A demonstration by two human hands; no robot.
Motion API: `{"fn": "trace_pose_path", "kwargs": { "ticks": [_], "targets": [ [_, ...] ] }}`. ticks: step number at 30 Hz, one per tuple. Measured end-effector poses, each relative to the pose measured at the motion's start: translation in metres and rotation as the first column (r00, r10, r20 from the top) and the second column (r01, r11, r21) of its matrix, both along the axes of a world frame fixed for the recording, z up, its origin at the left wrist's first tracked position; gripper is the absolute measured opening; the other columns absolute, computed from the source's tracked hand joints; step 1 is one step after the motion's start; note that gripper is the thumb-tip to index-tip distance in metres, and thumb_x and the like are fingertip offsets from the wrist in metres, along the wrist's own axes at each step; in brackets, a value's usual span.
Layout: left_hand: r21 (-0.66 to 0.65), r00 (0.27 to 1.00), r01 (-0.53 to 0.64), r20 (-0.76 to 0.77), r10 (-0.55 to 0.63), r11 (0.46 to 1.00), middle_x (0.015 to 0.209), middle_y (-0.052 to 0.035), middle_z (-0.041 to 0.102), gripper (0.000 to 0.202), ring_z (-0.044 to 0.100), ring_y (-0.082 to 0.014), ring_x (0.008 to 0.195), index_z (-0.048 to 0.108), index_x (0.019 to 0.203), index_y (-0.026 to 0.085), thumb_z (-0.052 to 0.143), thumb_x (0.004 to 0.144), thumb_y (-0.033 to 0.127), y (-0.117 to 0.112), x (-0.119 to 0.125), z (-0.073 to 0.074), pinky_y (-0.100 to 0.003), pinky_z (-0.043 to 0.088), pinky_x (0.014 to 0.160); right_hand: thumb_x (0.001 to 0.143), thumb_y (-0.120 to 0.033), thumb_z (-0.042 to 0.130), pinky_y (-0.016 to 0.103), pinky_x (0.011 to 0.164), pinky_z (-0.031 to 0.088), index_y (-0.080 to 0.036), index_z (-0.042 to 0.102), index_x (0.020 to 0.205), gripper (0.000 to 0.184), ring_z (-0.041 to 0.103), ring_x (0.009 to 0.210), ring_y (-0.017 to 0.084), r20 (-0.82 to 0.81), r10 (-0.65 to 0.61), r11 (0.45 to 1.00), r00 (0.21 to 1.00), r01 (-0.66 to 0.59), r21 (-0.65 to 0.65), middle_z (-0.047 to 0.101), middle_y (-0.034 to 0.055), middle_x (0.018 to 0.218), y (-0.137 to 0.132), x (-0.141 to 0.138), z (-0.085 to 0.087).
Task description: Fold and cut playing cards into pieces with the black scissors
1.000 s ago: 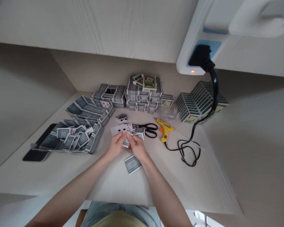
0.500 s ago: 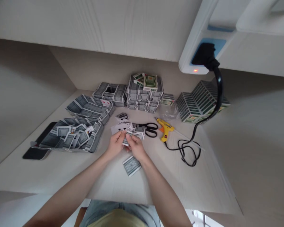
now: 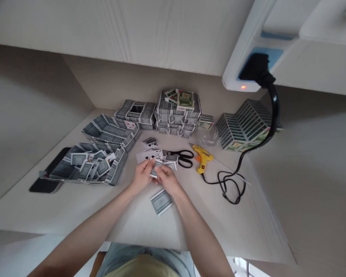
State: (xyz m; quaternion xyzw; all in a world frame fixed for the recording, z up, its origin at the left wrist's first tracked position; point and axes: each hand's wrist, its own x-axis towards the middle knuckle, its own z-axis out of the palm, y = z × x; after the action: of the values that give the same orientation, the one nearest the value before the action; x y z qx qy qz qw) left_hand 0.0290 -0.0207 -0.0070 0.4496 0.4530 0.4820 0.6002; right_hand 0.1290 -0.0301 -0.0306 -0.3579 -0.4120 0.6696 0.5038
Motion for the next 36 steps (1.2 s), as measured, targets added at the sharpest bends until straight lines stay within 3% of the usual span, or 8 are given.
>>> {"fn": "trace_pose_path", "kwargs": {
  "ticks": [3,8,14,22,26,29,33,36],
  "targets": [
    [0.017,1.0,-0.016,-0.026,0.016,1.0,0.044,0.006,0.047,0.034,0.046,-0.0087,0.032,0.047,0.061,0.016,0.05,0.075,0.047,0.001,-0.001,-0.002,-0.02,0.04,0.028,0.068,-0.056,0.058,0.022,0.04,0.028,-0.02,0.042,0.051,0.043,0.032,0.038,0.008,0.052,-0.026,1.0,0.998,0.025,0.011,0.034,-0.0071,0.04,-0.001,-0.001,0.003],
    [0.047,0.997,-0.065,-0.028,0.067,0.997,0.045,0.0064,0.043,0.035,0.046,-0.0073,0.035,0.045,0.057,0.016,0.053,0.074,0.046,0.0,0.0,-0.003,-0.018,0.038,0.029,0.07,-0.051,0.059,0.022,0.039,0.028,-0.019,0.042,0.052,0.04,0.031,0.039,0.007,0.145,-0.176,0.984,0.974,0.17,0.051,0.034,-0.007,0.042,-0.005,-0.003,0.007],
    [-0.013,0.998,-0.049,-0.04,0.049,0.999,0.042,0.0061,0.047,0.034,0.047,-0.0108,0.03,0.044,0.063,0.018,0.048,0.076,0.05,0.0,-0.001,-0.005,-0.021,0.036,0.026,0.073,-0.058,0.05,0.022,0.036,0.027,-0.02,0.036,0.049,0.047,0.026,0.035,0.007,-0.009,0.01,1.0,1.0,-0.011,-0.02,0.029,-0.0076,0.04,-0.005,-0.005,0.009],
    [0.142,0.986,-0.118,-0.104,0.133,0.983,0.042,0.0064,0.041,0.037,0.043,-0.0061,0.034,0.043,0.054,0.016,0.052,0.075,0.046,0.001,-0.002,0.0,-0.017,0.034,0.031,0.07,-0.054,0.057,0.023,0.041,0.029,-0.019,0.041,0.049,0.043,0.033,0.04,0.009,0.227,-0.138,0.99,0.964,0.13,0.047,0.035,-0.0059,0.042,-0.004,-0.004,0.007],
    [0.046,0.993,-0.084,-0.082,0.088,0.995,0.04,0.0064,0.046,0.035,0.043,-0.0089,0.03,0.045,0.061,0.018,0.046,0.078,0.049,0.0,-0.002,0.002,-0.019,0.031,0.028,0.074,-0.063,0.042,0.023,0.038,0.03,-0.02,0.038,0.049,0.05,0.028,0.036,0.008,0.032,0.022,0.999,0.999,-0.021,-0.036,0.029,-0.0072,0.04,-0.005,-0.004,0.01],
    [0.069,0.984,-0.136,-0.104,0.143,0.988,0.039,0.0064,0.044,0.036,0.042,-0.0087,0.032,0.044,0.059,0.018,0.046,0.077,0.049,0.001,-0.003,0.0,-0.02,0.03,0.031,0.074,-0.061,0.046,0.023,0.04,0.032,-0.02,0.04,0.052,0.047,0.031,0.037,0.008,0.024,0.091,0.995,0.996,-0.091,-0.033,0.03,-0.0076,0.041,-0.005,-0.004,0.012],
    [0.194,0.959,-0.201,-0.162,0.234,0.96,0.043,0.006,0.038,0.041,0.039,-0.0067,0.041,0.041,0.051,0.017,0.05,0.075,0.048,0.005,-0.005,-0.004,-0.019,0.03,0.038,0.073,-0.053,0.055,0.023,0.042,0.03,-0.02,0.038,0.05,0.043,0.034,0.039,0.008,0.179,-0.003,0.998,0.984,-0.007,0.056,0.035,-0.0069,0.042,-0.005,-0.002,0.011],
    [0.183,0.964,-0.18,-0.164,0.21,0.966,0.043,0.0065,0.034,0.041,0.036,-0.0059,0.039,0.04,0.051,0.017,0.05,0.075,0.048,0.005,-0.005,-0.005,-0.019,0.028,0.037,0.074,-0.052,0.053,0.023,0.041,0.028,-0.019,0.038,0.047,0.045,0.035,0.038,0.008,0.26,-0.062,0.995,0.964,0.041,0.086,0.036,-0.0061,0.041,-0.004,-0.001,0.011]
  ]
}}
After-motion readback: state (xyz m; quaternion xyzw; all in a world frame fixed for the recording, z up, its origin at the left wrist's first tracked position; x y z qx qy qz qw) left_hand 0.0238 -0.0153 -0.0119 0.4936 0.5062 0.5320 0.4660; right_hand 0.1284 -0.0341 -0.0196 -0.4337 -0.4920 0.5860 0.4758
